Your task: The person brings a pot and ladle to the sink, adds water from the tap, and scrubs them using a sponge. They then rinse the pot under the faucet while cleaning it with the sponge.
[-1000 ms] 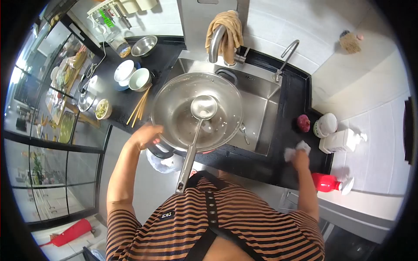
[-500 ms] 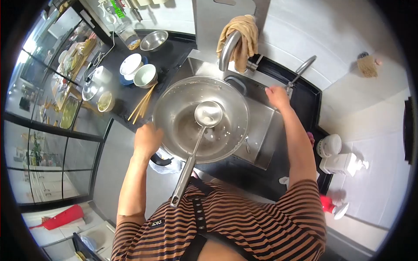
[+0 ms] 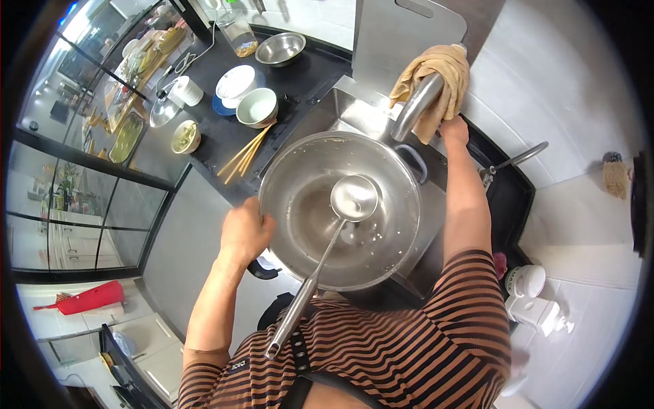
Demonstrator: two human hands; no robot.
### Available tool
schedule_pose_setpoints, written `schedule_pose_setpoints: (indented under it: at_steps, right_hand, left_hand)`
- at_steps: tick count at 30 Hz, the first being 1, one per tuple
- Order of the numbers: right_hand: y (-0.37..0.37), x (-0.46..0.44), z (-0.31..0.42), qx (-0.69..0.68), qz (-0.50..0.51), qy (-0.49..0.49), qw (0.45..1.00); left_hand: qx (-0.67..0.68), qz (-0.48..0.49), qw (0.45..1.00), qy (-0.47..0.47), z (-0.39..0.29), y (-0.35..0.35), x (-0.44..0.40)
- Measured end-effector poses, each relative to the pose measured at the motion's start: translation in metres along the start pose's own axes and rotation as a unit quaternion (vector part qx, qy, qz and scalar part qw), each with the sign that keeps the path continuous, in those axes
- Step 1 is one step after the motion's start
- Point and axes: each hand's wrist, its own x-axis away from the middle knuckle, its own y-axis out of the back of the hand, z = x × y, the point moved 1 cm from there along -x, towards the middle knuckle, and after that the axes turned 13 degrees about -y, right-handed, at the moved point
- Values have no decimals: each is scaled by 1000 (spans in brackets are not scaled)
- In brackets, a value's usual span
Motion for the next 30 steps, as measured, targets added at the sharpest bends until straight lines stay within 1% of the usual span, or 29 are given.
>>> schedule_pose_setpoints:
  at_steps: [3, 4, 7, 10, 13, 14, 16, 19, 22, 24, 26, 28, 30]
  right_hand:
    - [-17, -19, -4, -41, 78, -49, 995]
    - [-7, -10, -4, -104, 118, -78, 984]
    - [-19, -17, -12, -127, 151, -82, 977]
    - [-35, -19, -17, -211, 146, -139, 957]
    - [-55, -33, -23, -198, 62, -123, 971]
    - [-60, -36, -26, -200, 76, -133, 968]
    - [-40, -18, -17, -205, 105, -152, 961]
    - [-34, -15, -15, -195, 117, -152, 962]
    - [-46, -28, -22, -153, 113, -104, 976]
    - [-53, -31, -24, -111, 77, -40, 990]
    - [-55, -31, -24, -106, 74, -45, 991]
    - [-37, -18, -15, -137, 107, -119, 977]
    - [-40, -21, -17, -43, 91, -30, 994]
  left_hand:
    - [-24, 19, 999, -7, -4, 2, -8]
    - [-27, 20, 999, -14, -3, 2, -11]
    - [-30, 22, 999, -26, -3, 1, -17]
    - [-19, 26, 999, -16, -7, 2, -18]
    - [-1, 24, 1000, -12, -4, 0, -18]
    - [3, 20, 1000, -13, -3, 0, -18]
    - [5, 19, 1000, -15, -4, 1, -18]
    - [4, 19, 1000, -17, -7, 3, -17]
    - [5, 18, 1000, -18, -7, 4, -16]
    - [6, 23, 1000, -19, -6, 3, -16]
    - [13, 20, 1000, -18, -5, 2, -16]
    - [10, 2, 1000, -29, -2, 0, -16]
    - [-2, -29, 998, -53, 1, -3, -16]
